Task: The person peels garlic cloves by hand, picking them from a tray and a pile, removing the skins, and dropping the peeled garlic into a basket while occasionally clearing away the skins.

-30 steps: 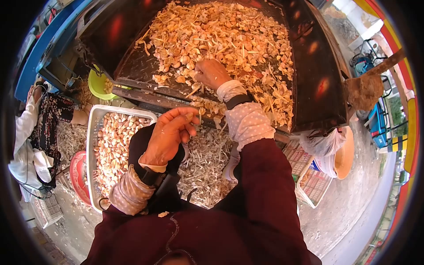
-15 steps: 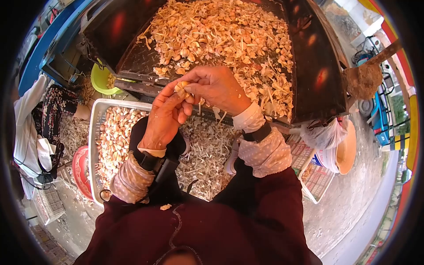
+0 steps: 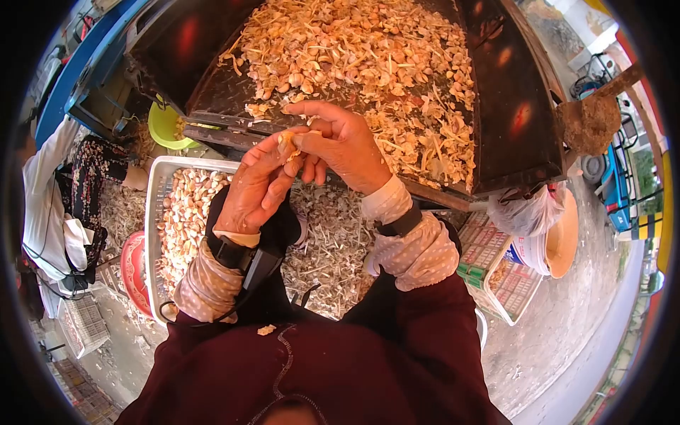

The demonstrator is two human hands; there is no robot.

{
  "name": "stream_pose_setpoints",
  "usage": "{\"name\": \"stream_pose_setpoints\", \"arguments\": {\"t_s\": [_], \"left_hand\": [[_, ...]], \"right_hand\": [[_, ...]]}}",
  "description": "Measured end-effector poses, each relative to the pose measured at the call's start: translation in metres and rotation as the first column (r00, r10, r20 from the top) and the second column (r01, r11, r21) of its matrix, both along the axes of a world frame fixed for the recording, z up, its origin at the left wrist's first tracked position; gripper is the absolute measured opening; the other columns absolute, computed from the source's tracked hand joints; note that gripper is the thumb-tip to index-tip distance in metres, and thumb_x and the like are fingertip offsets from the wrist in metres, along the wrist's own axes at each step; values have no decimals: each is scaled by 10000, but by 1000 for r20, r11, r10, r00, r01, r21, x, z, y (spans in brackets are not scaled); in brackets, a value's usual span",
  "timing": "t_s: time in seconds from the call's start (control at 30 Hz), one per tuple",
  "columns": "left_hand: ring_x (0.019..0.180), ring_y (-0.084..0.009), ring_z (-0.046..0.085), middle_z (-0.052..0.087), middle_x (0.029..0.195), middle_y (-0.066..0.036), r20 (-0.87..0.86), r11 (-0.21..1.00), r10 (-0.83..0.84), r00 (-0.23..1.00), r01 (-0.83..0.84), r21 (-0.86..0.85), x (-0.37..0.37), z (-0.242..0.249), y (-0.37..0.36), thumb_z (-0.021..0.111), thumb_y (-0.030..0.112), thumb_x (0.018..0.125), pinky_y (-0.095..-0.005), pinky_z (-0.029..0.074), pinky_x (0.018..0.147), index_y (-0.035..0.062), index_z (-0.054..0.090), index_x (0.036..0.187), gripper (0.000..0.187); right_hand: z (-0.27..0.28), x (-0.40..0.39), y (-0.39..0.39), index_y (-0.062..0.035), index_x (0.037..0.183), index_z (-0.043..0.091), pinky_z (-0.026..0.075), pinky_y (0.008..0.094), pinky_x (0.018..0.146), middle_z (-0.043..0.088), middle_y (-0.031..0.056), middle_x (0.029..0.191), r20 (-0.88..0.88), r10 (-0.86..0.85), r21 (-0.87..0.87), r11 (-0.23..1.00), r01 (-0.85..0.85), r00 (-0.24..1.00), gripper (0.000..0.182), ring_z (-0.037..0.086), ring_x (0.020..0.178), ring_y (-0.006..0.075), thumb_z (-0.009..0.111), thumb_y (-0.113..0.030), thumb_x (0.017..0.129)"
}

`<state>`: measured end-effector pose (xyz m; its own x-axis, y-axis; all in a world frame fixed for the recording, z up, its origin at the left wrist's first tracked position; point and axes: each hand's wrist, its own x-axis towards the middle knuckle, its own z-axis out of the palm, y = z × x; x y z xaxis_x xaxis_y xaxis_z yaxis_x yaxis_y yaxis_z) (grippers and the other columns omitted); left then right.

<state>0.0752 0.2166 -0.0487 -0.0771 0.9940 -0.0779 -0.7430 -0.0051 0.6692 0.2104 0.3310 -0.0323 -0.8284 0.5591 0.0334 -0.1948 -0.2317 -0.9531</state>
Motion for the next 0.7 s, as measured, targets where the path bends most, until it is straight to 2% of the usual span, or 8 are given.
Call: {"name": "stream_pose_setpoints", "arguments": {"t_s": [0.07, 0.23, 0.3, 0.37, 0.5, 0.57, 0.6, 0.7], "left_hand": [[413, -27, 410, 599, 723, -9, -19, 1000, 1, 1000, -1, 4, 0, -5, 1, 569, 159, 967, -138, 295, 378, -14, 592, 1096, 217], [418, -38, 422, 601, 722, -47, -67, 996, 36, 997, -41, -74, 6, -2, -1, 572, 121, 959, -144, 300, 372, 2, 539, 1081, 174], [404, -50, 426, 604, 724, -77, 49, 995, 97, 994, -95, -31, 8, -9, -1, 566, 97, 957, -154, 303, 355, 14, 512, 1084, 161], [393, -53, 421, 605, 726, -82, 105, 998, 70, 992, -69, -9, 6, -15, -3, 560, 93, 960, -157, 308, 352, 16, 514, 1069, 141], [368, -55, 404, 603, 728, -85, 212, 999, 40, 976, -41, -1, 1, -20, -4, 543, 84, 967, -157, 304, 341, 20, 521, 1065, 119], [369, -50, 402, 604, 734, -84, 237, 1000, 22, 971, -20, -11, -2, -20, -5, 539, 86, 970, -157, 296, 335, 19, 528, 1071, 122], [369, -45, 399, 604, 739, -83, 263, 1000, 6, 965, 0, -22, -3, -20, -5, 535, 87, 972, -157, 288, 328, 18, 535, 1077, 126], [376, -38, 396, 604, 756, -84, 194, 997, -10, 981, 25, -79, -4, -17, -5, 543, 93, 968, -158, 271, 314, 12, 546, 1098, 153]], "right_hand": [[4, 3, 1, 37, 1065, 595, 486, 206, 443, 670, 74, 751, 144, 70, 179, 979, -95, 987, 224, 641, 566, 119, 599, -150, 941], [2, 5, 5, 37, 1078, 581, 477, 198, 433, 662, 70, 739, 169, 112, 232, 961, -150, 979, 231, 634, 547, 109, 597, -150, 945], [1, 4, 2, 35, 1062, 582, 472, 195, 429, 660, 66, 738, 153, 99, 214, 968, -131, 983, 219, 630, 538, 103, 602, -143, 937], [3, 4, 0, 27, 1019, 574, 457, 197, 408, 650, 59, 732, 196, 52, 269, 957, -105, 979, 190, 623, 516, 100, 618, -124, 912], [-7, 1, -5, 15, 997, 562, 429, 194, 373, 642, 55, 728, 152, 40, 212, 975, -73, 988, 175, 614, 489, 100, 626, -107, 890], [-16, -1, -12, 11, 994, 552, 407, 185, 350, 647, 61, 736, 71, -19, 84, 996, 13, 997, 164, 612, 478, 101, 625, -98, 895], [-17, -1, -14, 11, 994, 552, 407, 185, 350, 647, 61, 736, 71, -21, 86, 996, 15, 997, 164, 612, 478, 101, 625, -98, 895], [-15, 0, -15, 22, 1051, 562, 402, 178, 345, 657, 68, 751, 27, -43, 17, 999, 42, 999, 197, 614, 478, 100, 603, -116, 916]]}}
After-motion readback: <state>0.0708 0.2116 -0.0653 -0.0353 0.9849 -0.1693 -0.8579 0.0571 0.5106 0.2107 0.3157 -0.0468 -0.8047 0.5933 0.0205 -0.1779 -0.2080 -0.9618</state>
